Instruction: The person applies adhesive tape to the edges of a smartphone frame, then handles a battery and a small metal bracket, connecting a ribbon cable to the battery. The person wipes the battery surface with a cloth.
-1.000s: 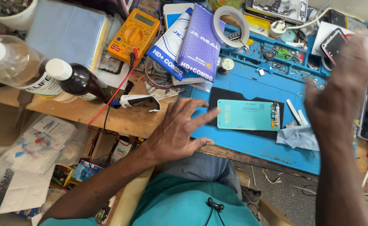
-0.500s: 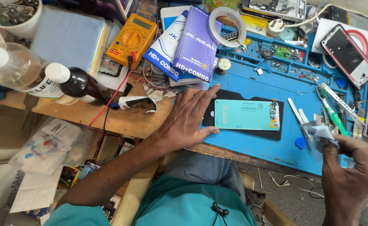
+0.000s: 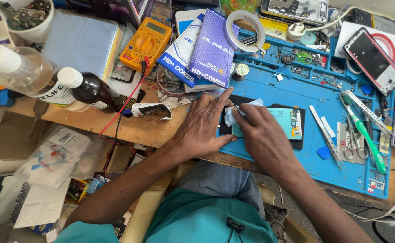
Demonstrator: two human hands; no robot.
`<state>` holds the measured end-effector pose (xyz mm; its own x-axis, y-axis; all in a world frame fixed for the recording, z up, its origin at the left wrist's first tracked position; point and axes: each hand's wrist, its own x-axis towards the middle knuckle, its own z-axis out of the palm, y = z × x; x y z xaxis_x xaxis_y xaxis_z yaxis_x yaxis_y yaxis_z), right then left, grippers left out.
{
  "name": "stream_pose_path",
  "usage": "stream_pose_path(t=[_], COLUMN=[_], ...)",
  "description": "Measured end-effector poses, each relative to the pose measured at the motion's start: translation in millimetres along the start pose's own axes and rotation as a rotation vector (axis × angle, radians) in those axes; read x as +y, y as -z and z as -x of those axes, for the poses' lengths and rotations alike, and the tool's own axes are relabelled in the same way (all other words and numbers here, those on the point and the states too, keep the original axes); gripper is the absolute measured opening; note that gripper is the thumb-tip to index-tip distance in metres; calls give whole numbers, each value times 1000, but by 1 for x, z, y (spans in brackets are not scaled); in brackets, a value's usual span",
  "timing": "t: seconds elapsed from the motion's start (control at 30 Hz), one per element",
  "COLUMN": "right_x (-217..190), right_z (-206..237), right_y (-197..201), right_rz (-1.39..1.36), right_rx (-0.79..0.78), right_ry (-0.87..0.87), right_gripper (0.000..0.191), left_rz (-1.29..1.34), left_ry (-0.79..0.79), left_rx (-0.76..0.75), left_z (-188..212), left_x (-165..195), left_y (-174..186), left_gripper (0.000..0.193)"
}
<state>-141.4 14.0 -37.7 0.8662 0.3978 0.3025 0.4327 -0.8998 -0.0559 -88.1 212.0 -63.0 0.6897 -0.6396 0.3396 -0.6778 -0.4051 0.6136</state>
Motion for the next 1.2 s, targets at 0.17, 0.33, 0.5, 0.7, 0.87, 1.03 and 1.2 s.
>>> stream_pose_path(t=[0.17,0.33,0.5,0.7,0.87,1.03,1.2], right_x=[2,9,2,-25,-8,8,59], right_z=[12,40,49,64,44,71,97], right_y=[-3,32,27,14,20,36,35], right_rz=[-81,-442,-83,-583,-237,-395,-368], right_rx=[-29,-152,143,139,243,-35,161], right_ry=[29,-295,-210,-179,-180,-324,-646], right_gripper=[50,38,35,39,45,37,34], left_rz=[4,21,-10,64,-9,-84,-88], left_ry=[3,-44,-2,-103,-99,-104,-95], left_rx=[0,4,-55,-146,-175,-193,-229], left_z=[1,2,2,0,-19,-27,-29], left_x=[2,-4,-2,0,10,14,13], left_y=[0,1,0,25,14,13,15], left_gripper=[118,116,116,114,102,88,85])
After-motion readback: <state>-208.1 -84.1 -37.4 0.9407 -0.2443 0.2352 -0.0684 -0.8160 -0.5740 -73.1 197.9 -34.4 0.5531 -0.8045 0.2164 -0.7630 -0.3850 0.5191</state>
